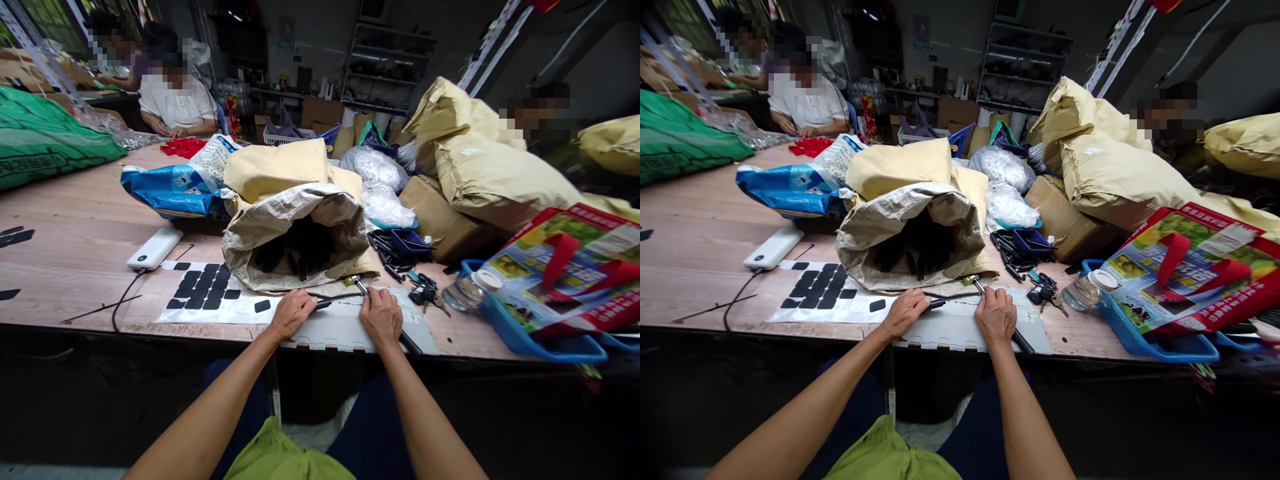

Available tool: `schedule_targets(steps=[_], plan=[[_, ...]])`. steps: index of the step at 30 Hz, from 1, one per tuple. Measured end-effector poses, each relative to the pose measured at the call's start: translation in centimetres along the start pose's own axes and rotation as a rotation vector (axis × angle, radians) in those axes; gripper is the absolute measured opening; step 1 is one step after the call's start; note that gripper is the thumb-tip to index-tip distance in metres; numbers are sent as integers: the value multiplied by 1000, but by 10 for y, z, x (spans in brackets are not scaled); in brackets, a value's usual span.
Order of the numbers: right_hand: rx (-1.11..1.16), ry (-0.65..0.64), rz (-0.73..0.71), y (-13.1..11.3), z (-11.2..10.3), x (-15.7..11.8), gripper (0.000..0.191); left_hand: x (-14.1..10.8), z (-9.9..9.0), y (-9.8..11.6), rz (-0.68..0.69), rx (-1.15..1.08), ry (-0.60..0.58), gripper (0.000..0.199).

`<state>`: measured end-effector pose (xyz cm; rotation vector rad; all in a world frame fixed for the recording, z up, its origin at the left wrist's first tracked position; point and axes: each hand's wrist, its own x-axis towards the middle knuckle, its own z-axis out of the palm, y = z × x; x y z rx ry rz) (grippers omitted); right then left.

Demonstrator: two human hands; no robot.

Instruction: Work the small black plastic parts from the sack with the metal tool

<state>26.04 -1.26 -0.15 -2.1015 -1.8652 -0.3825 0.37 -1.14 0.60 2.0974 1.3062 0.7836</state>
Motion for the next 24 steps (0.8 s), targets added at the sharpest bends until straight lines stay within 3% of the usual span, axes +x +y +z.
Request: schedule_targets(steps=[6, 10, 13, 16, 18, 20, 24], plan=[[-16, 4, 5, -1, 1, 1, 23, 2, 3, -4, 8, 9, 12, 50], [-15, -16, 7, -2, 0, 3, 23, -6, -3, 14, 67, 63, 26, 43], [-17, -27, 7, -3, -2, 3, 23, -38, -1, 39, 151, -15, -37, 35], [-25, -31, 9, -3, -3, 3, 23, -83, 19, 54, 144, -128, -247, 30], [-29, -33, 11, -3, -4, 2, 23, -108, 43, 49, 43, -105, -387, 30], [-30, -35, 12, -3, -4, 2, 23, -123, 69, 33, -147, -38, -465, 32], [-22, -33, 13, -3, -3, 3, 22, -126, 108, -1, -497, 96, -533, 40]])
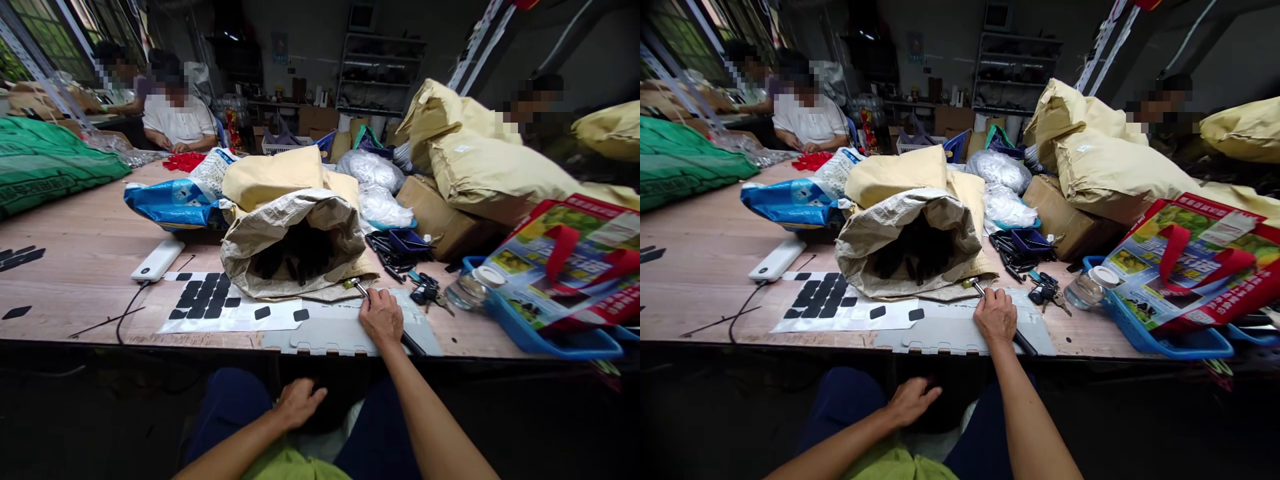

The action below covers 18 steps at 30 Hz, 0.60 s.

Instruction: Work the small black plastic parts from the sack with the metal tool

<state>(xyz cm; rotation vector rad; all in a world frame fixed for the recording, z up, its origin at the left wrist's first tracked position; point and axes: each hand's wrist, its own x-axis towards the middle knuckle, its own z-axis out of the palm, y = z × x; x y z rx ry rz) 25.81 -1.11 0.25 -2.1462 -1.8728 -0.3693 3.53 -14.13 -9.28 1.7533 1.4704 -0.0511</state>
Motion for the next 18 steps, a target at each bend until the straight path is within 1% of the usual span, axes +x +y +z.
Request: schedule_targets(steps=[2, 3, 4, 5, 6, 8, 10, 11, 12, 13, 15, 16, 17, 18], plan=[[6, 2, -2, 1, 1, 0, 22, 8, 3, -4, -82, 25, -65, 42], [9, 1, -2, 1, 1, 0, 22, 8, 1, -4, -87, 39, -96, 41], [12, 0, -2, 1, 1, 0, 21, 6, -3, -2, -56, 55, -119, 40], [15, -1, -2, 1, 1, 0, 21, 2, -11, 1, 10, 72, -136, 39], [18, -2, -2, 1, 1, 0, 21, -4, -21, 5, 106, 84, -152, 39], [23, -4, -2, 1, 2, 0, 22, -14, -54, 15, 353, 73, -212, 36], [27, -5, -3, 1, 2, 0, 22, -18, -99, 28, 572, 16, -276, 29], [28, -7, -4, 1, 2, 0, 23, -15, -124, 33, 630, -21, -272, 29], [27, -9, -5, 1, 2, 0, 23, -9, -150, 38, 642, -31, -194, 28], [25, -11, -5, 1, 2, 0, 24, 1, -174, 41, 619, -6, -58, 27], [20, -13, -4, 1, 1, 0, 24, 25, -216, 42, 487, 117, 319, 31], [20, -14, -2, 1, 1, 0, 24, 38, -233, 41, 420, 190, 449, 37], [21, -14, 1, 1, 1, 0, 23, 50, -245, 38, 357, 258, 533, 42], [24, -13, 4, 1, 1, 0, 23, 61, -254, 34, 307, 317, 575, 47]])
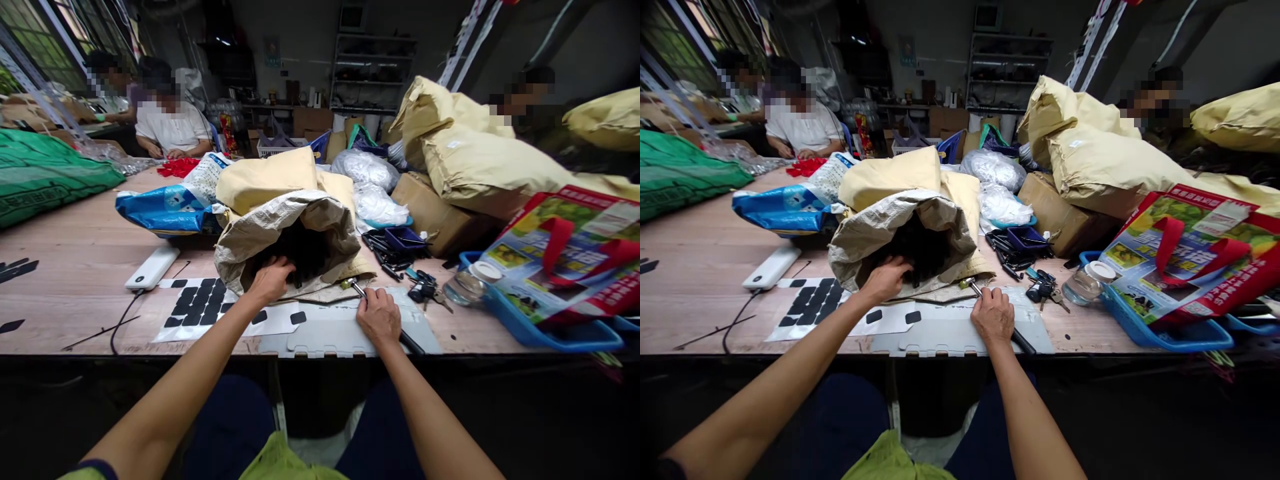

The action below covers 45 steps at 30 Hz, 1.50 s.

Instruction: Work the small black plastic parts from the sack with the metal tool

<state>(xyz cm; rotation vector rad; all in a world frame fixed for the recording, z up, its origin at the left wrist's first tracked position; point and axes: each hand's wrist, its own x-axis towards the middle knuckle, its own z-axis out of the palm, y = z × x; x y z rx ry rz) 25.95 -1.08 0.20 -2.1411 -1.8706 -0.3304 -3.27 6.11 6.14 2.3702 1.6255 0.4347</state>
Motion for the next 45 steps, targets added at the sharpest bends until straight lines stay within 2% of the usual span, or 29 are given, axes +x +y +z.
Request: schedule_targets(steps=[2, 5, 8, 11, 14, 17, 21, 24, 30, 34, 37, 41, 45], plan=[[10, 1, 2, 0, -1, 0, 23, 14, 3, -13, -19, 89, -22, 52], [17, -5, 5, 0, -1, 0, 22, 17, 7, -21, 33, 120, -56, 50], [10, -8, 11, 0, -1, 0, 22, 7, 3, -18, 105, 111, -51, 37], [7, -6, 10, 0, -1, 0, 21, -11, 1, -6, 139, 37, 15, 23], [2, -12, 8, 0, -1, 0, 21, -31, 14, 13, 147, -117, 37, 19], [-2, -14, 7, 0, -1, 0, 21, -48, 39, 31, 156, -246, -6, 17], [6, -4, 6, 0, -1, -1, 21, -57, 66, 38, 117, -299, -7, 21], [13, -2, 6, 0, 0, -2, 22, -59, 74, 36, 105, -311, 28, 26], [44, -30, -6, 3, -3, 0, 24, -57, 73, 35, 47, -373, 48, 22], [160, -22, 52, 2, -16, -5, 28, -57, 70, 37, 30, -394, 46, 20], [380, 22, 93, -7, -30, -23, 34, -57, 69, 39, 19, -394, 48, 18], [693, -65, -47, -28, -46, -56, 39, -57, 69, 39, 20, -402, 51, 19], [733, -151, -118, -48, -58, -73, 41, -56, 71, 37, 2, -417, 43, 19]])
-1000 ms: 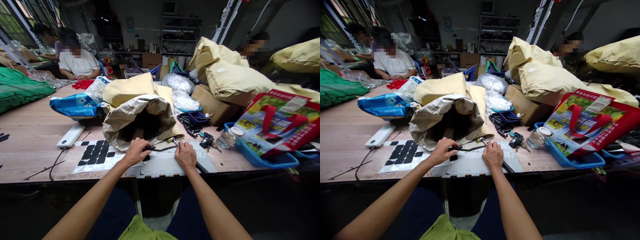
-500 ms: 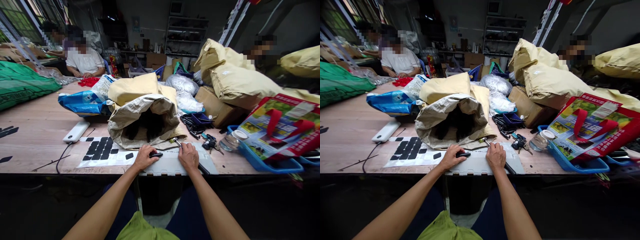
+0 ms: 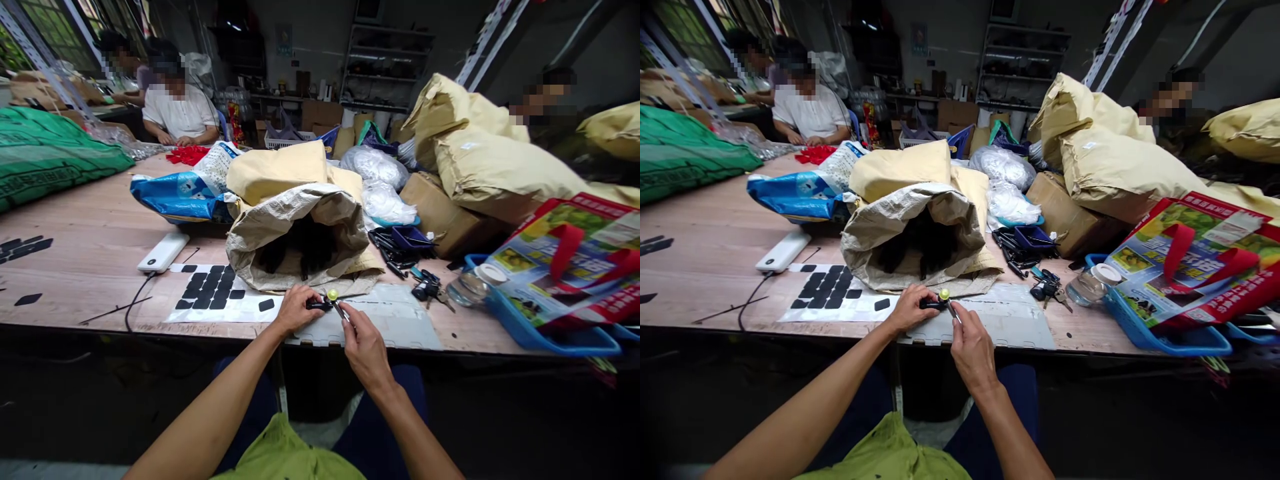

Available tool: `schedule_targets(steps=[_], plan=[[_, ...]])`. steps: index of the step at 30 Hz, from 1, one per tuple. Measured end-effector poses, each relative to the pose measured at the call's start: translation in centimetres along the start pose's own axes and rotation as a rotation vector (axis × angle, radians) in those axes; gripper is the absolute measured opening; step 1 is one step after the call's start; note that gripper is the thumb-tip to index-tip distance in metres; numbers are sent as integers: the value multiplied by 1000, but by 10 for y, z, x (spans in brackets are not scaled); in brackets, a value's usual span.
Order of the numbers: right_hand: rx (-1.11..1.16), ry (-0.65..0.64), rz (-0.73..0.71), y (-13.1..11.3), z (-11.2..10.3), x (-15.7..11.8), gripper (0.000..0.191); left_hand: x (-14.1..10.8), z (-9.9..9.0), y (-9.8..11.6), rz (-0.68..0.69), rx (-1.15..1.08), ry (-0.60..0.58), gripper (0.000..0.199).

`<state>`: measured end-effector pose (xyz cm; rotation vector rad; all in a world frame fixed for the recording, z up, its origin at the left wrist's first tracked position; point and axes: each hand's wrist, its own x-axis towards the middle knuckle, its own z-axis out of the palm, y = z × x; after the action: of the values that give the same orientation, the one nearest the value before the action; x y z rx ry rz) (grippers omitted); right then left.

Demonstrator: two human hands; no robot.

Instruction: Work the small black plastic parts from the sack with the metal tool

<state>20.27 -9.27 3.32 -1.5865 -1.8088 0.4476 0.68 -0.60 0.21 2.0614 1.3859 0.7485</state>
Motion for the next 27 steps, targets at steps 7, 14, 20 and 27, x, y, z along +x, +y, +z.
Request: schedule_targets(steps=[7, 14, 20, 27], plan=[[-131, -10, -36, -20, 7, 0, 43, 1, 0, 1, -20, 25, -13, 19], [-218, 42, 35, -19, 1, 0, 43, 0, 2, 2, -51, -28, 16, 19], [-198, 23, 40, -11, -1, -3, 41, 0, 3, 1, -51, -22, 31, 19], [-299, 151, 130, 16, -18, 31, 39, -2, 1, 3, -15, -3, 26, 19]])
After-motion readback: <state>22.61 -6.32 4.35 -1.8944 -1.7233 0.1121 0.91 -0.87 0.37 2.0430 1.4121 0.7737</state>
